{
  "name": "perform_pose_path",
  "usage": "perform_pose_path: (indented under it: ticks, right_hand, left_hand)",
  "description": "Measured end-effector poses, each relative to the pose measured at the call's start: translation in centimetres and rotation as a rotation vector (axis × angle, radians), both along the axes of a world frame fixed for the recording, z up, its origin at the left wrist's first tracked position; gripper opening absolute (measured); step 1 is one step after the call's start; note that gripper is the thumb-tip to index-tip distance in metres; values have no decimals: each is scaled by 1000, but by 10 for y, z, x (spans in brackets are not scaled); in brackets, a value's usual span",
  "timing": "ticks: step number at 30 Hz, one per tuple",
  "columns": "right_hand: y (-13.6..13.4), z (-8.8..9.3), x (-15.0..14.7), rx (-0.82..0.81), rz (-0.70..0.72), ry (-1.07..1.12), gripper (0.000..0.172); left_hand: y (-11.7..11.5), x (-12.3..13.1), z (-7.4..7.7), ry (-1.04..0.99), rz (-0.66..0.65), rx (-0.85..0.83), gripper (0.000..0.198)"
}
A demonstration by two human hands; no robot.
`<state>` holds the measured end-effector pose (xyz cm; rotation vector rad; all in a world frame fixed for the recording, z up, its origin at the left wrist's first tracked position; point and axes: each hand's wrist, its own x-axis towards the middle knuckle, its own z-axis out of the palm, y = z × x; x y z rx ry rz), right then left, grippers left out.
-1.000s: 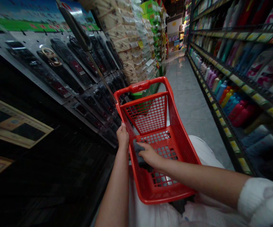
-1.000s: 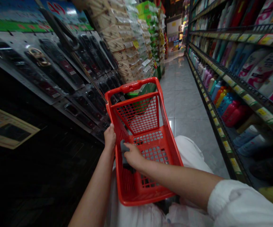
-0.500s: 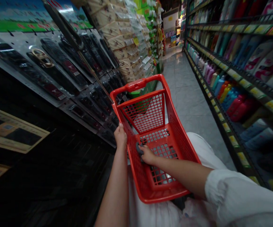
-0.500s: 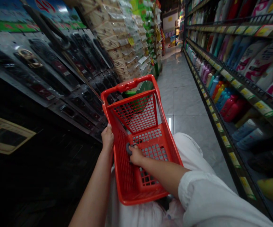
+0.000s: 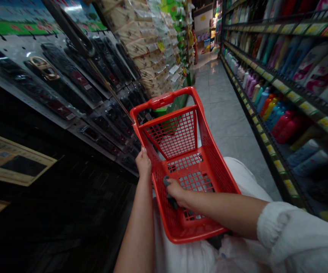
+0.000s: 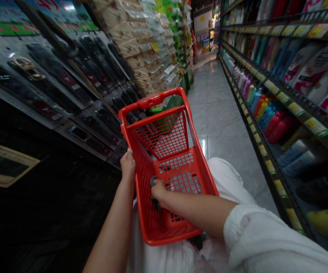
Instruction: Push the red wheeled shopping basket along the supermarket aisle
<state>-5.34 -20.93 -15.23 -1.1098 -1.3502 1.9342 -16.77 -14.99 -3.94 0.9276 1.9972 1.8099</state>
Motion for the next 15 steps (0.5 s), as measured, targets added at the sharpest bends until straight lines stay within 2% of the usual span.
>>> perform_pose_path:
  ticks: [4, 8, 11, 13, 15]
  right_hand:
    - [7, 40, 10, -246, 25, 156, 36]
    - [29, 75, 19, -346, 14, 359, 65]
    - [44, 77, 19, -264, -79, 365, 63]
    - [43, 67, 18, -212, -120, 222, 53]
    - [33, 55, 17, -212, -97, 99, 42]
  left_hand:
    - [0, -2, -3, 12, -12, 19, 49]
    - [1, -4, -7, 3, -19, 29, 50]
    - [2, -4, -9, -2, -27, 37, 50]
    - [2, -4, -8, 3, -37, 42, 51]
    - [1, -5, -8, 11, -36, 44, 52]
